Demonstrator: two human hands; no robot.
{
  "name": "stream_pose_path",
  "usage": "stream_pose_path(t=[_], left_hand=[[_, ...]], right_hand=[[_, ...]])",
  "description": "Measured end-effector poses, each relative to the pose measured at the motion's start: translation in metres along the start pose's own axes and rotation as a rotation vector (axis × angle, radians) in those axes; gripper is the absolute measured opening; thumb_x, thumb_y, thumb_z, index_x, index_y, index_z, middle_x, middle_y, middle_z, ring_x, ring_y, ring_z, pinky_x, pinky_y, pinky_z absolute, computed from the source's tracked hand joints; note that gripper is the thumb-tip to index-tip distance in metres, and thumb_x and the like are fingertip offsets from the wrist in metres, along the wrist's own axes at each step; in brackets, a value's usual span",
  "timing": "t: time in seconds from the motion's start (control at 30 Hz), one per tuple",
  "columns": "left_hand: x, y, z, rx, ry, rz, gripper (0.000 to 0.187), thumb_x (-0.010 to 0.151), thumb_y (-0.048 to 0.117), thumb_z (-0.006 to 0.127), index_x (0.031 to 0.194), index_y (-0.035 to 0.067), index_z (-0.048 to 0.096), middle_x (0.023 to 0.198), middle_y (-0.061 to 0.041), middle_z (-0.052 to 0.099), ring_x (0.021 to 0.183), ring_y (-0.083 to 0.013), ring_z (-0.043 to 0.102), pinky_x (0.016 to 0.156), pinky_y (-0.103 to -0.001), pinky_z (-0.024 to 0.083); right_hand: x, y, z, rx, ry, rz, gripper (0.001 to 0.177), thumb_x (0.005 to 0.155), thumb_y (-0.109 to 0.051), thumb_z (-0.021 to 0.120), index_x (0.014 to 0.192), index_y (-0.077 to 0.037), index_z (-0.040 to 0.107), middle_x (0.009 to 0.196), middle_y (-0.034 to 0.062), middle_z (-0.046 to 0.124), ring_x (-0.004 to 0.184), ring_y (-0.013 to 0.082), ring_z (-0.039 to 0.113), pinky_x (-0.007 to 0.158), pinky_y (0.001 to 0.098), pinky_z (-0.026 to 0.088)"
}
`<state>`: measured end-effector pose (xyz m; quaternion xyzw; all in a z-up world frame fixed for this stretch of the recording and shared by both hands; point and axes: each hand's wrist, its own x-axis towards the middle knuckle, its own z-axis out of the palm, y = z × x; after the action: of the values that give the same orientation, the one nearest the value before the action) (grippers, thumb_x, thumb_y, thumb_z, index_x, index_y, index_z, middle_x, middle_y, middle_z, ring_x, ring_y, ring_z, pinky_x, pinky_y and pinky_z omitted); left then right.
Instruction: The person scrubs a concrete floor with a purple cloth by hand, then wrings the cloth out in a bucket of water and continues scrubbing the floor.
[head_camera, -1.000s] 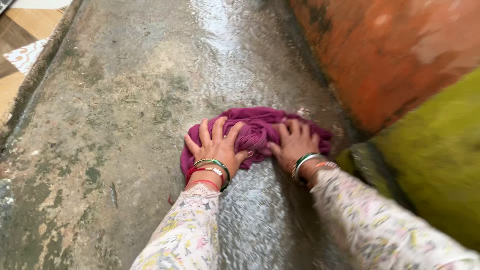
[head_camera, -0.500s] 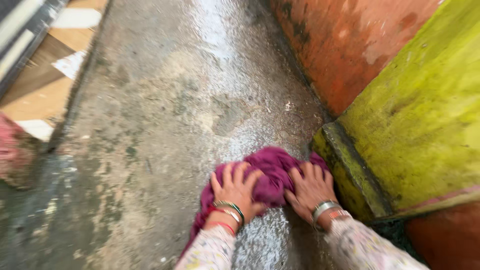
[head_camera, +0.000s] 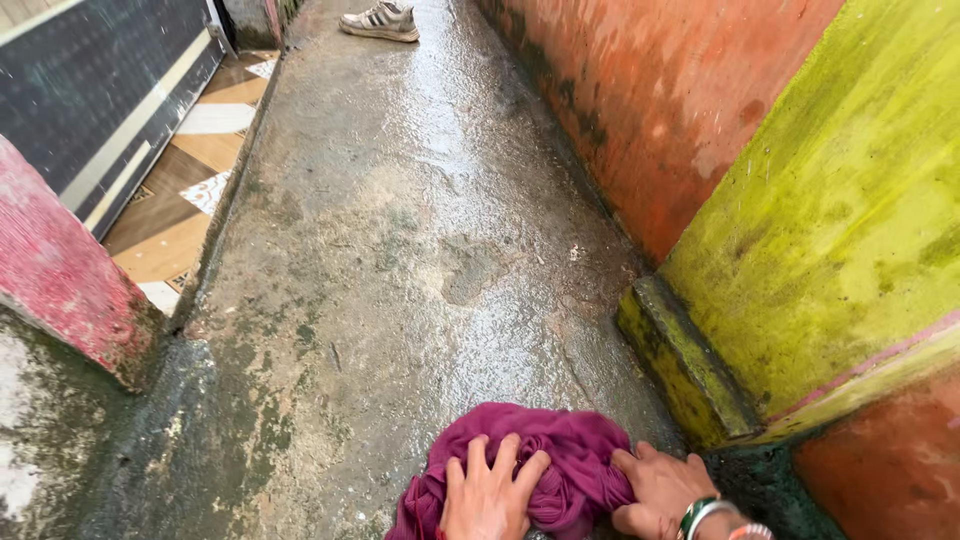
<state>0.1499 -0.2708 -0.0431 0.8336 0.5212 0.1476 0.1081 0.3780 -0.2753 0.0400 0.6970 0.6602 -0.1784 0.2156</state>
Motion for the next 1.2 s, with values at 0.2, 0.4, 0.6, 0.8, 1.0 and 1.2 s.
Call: stream_pose_path(t=[0.2, 0.4, 0.6, 0.8, 1.0, 1.2], left_hand=[[0.05, -0.039, -0.059, -0.86, 0.1, -0.368, 0.03, 0.085, 0.02, 0.056, 0.107, 0.007, 0.072, 0.072, -0.006, 0.072, 0.069, -0.0255, 0.074, 0.068, -0.036, 0.057], [0.091, -0.127, -0.155, -1.29, -0.025, -0.544, 0.028, 0.082, 0.014, 0.065, 0.106, 0.003, 0.074, 0.091, -0.013, 0.072, 0.077, -0.0229, 0.067, 0.068, -0.035, 0.055], [0.068, -0.107, -0.133, -0.051, 0.291, -0.46, 0.057, 0.085, 0.026, 0.064, 0.141, 0.023, 0.056, 0.146, -0.007, 0.049, 0.129, -0.0351, 0.051, 0.098, -0.049, 0.052], [0.076, -0.07, -0.074, 0.085, -0.29, -0.227, 0.068, 0.087, 0.065, 0.054, 0.152, 0.051, 0.038, 0.172, 0.006, -0.002, 0.154, -0.0469, -0.005, 0.104, -0.083, 0.0], [0.186, -0.125, -0.023, 0.09, 0.022, -0.277, 0.058, 0.091, 0.063, 0.049, 0.149, 0.057, 0.042, 0.173, 0.01, 0.001, 0.155, -0.049, 0.001, 0.101, -0.087, -0.001], [0.249, -0.152, -0.009, 0.184, 0.027, -0.335, 0.056, 0.092, 0.062, 0.05, 0.146, 0.062, 0.035, 0.171, 0.01, 0.004, 0.151, -0.0474, 0.012, 0.11, -0.083, 0.006]], right_hand=[[0.059, 0.051, -0.009, 0.329, -0.328, -0.253, 0.036, 0.077, -0.036, 0.069, 0.101, -0.011, 0.077, 0.092, 0.0086, 0.074, 0.085, 0.0215, 0.068, 0.078, 0.0356, 0.055], [0.085, 0.063, -0.114, 0.703, -0.098, -0.008, 0.055, 0.087, -0.046, 0.072, 0.122, -0.004, 0.068, 0.121, 0.0179, 0.068, 0.107, 0.0284, 0.064, 0.093, 0.0403, 0.051], [0.051, -0.042, -0.11, 0.08, 0.578, -0.105, 0.083, 0.084, -0.058, 0.062, 0.154, -0.024, 0.033, 0.165, 0.0103, 0.025, 0.148, 0.0387, 0.031, 0.114, 0.0523, 0.04], [0.08, -0.091, -0.044, -0.067, 0.238, -0.172, 0.088, 0.087, -0.076, 0.05, 0.162, -0.05, 0.013, 0.173, -0.0011, -0.013, 0.152, 0.0461, -0.013, 0.102, 0.0869, 0.012], [0.189, -0.09, -0.061, -0.022, 0.484, -0.136, 0.073, 0.091, -0.071, 0.036, 0.16, -0.052, 0.02, 0.173, -0.0045, -0.007, 0.154, 0.0464, -0.015, 0.095, 0.0904, -0.001], [0.248, -0.102, -0.097, 0.147, 0.458, 0.01, 0.065, 0.094, -0.071, 0.033, 0.154, -0.051, 0.024, 0.17, -0.006, -0.003, 0.152, 0.0453, -0.015, 0.101, 0.0895, -0.003]])
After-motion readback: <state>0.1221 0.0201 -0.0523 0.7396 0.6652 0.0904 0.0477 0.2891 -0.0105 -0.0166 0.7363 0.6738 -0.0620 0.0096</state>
